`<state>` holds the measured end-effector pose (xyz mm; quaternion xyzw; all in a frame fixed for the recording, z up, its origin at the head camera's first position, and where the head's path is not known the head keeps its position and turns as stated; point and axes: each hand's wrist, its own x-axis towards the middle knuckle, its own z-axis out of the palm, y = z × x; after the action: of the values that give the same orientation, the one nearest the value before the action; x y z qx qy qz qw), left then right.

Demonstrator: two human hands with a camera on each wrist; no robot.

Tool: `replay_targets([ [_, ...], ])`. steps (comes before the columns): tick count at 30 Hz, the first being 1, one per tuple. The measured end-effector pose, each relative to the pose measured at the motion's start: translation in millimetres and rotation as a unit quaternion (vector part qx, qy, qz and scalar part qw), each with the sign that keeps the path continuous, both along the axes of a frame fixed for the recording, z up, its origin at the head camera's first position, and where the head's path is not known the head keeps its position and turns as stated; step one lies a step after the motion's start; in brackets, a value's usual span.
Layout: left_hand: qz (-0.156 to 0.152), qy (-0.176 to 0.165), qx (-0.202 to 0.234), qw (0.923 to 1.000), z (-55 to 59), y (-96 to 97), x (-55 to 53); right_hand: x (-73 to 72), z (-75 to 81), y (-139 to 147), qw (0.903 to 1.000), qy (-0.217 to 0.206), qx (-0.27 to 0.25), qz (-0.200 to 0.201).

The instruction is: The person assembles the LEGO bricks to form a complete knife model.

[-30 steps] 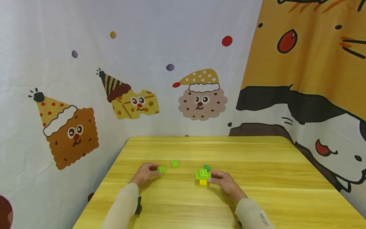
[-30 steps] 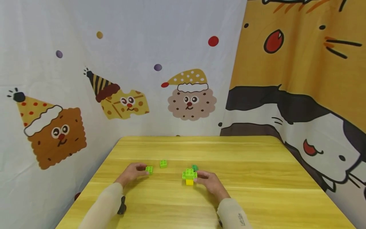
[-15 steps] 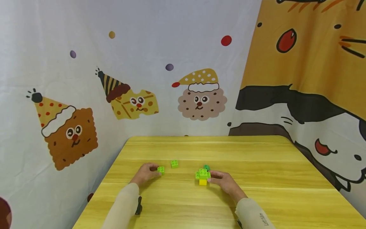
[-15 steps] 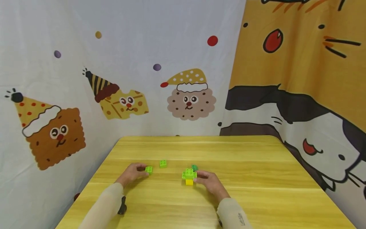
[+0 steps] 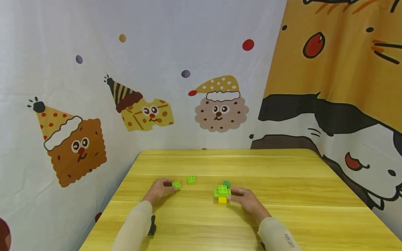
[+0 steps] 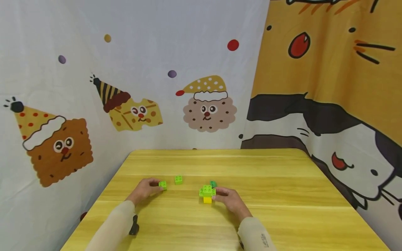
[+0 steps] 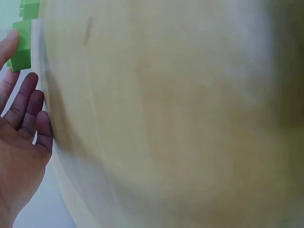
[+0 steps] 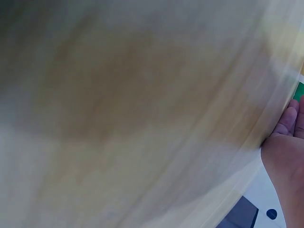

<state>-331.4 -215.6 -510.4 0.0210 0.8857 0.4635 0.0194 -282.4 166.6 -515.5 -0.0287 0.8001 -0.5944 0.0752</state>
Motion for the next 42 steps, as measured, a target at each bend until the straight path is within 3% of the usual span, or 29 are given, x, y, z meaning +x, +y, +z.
replay_targets([
  [4,0.001,0.002,0.015,0.9999,2.1,-0.3,-4.2,0.4,-0.2,-0.1,1.0000,0.001,-0.001,-0.002],
  [13,-0.003,0.012,0.037,0.9993,19.6,3.1,-5.4,1.5,-0.3,-0.3,1.0000,0.003,-0.002,0.000],
  [25,-0.007,0.016,0.060,0.9980,29.6,15.0,-8.4,0.8,0.7,0.0,0.9998,0.013,-0.005,0.014],
  [33,-0.037,0.032,0.072,0.9962,35.5,30.5,-5.4,2.1,1.7,-0.6,0.9998,0.016,-0.002,0.009],
  [42,-0.065,0.031,0.119,0.9903,42.5,52.7,-3.3,2.2,1.3,0.0,0.9999,0.009,-0.004,0.006],
])
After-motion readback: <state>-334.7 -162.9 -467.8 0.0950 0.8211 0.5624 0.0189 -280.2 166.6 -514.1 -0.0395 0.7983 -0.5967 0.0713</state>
